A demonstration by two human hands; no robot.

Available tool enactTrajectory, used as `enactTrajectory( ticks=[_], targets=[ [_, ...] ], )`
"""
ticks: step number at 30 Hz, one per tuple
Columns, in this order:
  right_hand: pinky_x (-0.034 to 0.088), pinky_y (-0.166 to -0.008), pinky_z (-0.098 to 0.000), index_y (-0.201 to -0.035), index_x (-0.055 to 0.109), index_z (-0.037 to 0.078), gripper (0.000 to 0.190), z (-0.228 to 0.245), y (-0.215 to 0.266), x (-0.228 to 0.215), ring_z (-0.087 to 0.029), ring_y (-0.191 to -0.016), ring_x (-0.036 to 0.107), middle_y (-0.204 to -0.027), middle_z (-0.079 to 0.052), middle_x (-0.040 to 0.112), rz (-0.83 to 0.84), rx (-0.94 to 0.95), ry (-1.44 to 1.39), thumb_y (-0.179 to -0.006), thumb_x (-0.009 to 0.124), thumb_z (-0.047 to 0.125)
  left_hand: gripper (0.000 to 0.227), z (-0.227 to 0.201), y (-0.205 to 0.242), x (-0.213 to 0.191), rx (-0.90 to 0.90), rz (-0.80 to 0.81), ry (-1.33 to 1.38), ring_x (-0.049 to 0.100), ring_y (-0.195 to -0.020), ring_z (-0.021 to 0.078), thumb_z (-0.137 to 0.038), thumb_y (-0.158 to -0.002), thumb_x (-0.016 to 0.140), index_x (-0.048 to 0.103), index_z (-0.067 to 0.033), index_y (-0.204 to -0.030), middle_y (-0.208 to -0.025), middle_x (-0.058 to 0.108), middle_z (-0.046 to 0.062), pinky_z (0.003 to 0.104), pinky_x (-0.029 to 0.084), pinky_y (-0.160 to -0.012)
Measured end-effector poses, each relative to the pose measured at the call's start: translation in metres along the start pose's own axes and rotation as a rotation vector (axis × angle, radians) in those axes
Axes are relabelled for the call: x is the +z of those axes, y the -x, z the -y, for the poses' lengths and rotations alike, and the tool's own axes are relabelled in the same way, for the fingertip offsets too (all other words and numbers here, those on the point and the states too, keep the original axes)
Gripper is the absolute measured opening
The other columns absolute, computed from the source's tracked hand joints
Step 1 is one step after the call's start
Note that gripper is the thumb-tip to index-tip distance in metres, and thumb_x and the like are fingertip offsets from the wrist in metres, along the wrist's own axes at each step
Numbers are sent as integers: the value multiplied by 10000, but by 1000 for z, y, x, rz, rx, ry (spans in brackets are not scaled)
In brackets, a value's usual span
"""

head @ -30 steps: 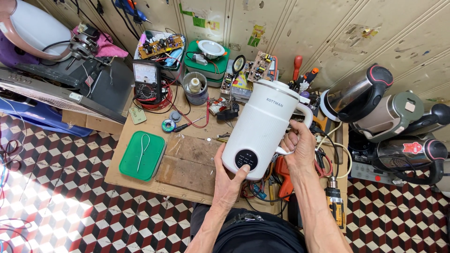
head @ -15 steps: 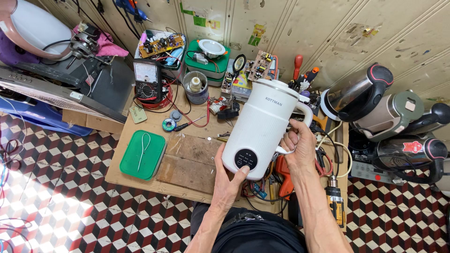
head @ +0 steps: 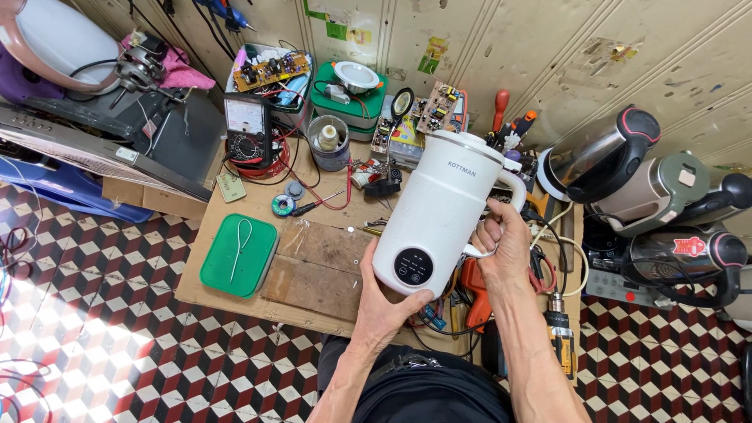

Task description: Inspecting and cleaning the interior of an electric kettle at a repair workbench.

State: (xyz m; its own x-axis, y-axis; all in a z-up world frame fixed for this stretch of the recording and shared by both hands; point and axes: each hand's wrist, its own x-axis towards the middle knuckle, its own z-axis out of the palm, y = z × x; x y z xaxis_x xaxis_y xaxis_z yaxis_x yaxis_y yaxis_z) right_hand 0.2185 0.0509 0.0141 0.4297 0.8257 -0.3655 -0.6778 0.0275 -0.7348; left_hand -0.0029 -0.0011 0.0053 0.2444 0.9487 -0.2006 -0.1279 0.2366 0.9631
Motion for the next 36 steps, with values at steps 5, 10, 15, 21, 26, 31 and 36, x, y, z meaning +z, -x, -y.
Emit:
enactTrajectory(
  ticks=[5, 10, 15, 21, 26, 31, 36],
  targets=[
    [259, -347, -226, -708, 477, 140, 282, -3, -1, -2, -56, -370, 331, -494, 64, 367, 9, -6, 5, -926, 653, 114, 1321, 1, 0, -2, 12, -1, -22, 482, -1396, 278, -413, -642, 904, 61, -58, -1595, -1490, 400, 198, 426, 429, -1161],
    [259, -341, -229, -717, 484, 134, 261, -2, 0, 2, -58, -361, 324, -483, 66, 352, -5, 14, 10, -912, 656, 126, 1295, 3, 1, -3, 50, -4, -9, 499, -1385, 277, -349, -657, 917, 73, -43, -1590, -1487, 420, 205, 416, 429, -1161],
    [260, -345, -232, -728, 482, 128, 258, -5, -1, 1, -61, -366, 328, -490, 64, 357, 1, 12, 11, -914, 659, 121, 1287, 0, 2, -3, 65, -14, -12, 504, -1378, 271, -315, -654, 927, 83, -39, -1585, -1486, 416, 206, 401, 444, -1154],
    [262, -346, -236, -727, 493, 120, 248, -6, 2, 4, -67, -362, 327, -492, 57, 359, -1, 7, 22, -914, 656, 123, 1299, 1, 3, -6, 44, -23, -27, 506, -1379, 268, -343, -657, 928, 78, -45, -1592, -1494, 424, 205, 401, 442, -1153],
    [269, -353, -241, -723, 483, 116, 260, -7, 5, 5, -72, -370, 332, -501, 48, 367, -4, 1, 22, -917, 655, 120, 1317, 0, 3, -8, 15, -25, -62, 499, -1384, 270, -359, -644, 929, 69, -58, -1595, -1493, 425, 204, 404, 430, -1156],
    [264, -347, -235, -727, 489, 129, 253, -7, 7, 6, -65, -363, 328, -495, 56, 364, -25, 6, 23, -923, 649, 120, 1341, 5, 0, -9, -30, -8, -75, 495, -1390, 277, -424, -631, 912, 47, -86, -1597, -1485, 423, 202, 418, 450, -1146],
    [265, -347, -233, -726, 488, 128, 256, -8, 6, 4, -64, -362, 329, -493, 56, 367, -30, 0, 28, -924, 649, 117, 1335, 4, 0, -9, -24, -8, -70, 511, -1386, 289, -439, -633, 910, 59, -81, -1598, -1489, 428, 208, 425, 460, -1144]
  ],
)
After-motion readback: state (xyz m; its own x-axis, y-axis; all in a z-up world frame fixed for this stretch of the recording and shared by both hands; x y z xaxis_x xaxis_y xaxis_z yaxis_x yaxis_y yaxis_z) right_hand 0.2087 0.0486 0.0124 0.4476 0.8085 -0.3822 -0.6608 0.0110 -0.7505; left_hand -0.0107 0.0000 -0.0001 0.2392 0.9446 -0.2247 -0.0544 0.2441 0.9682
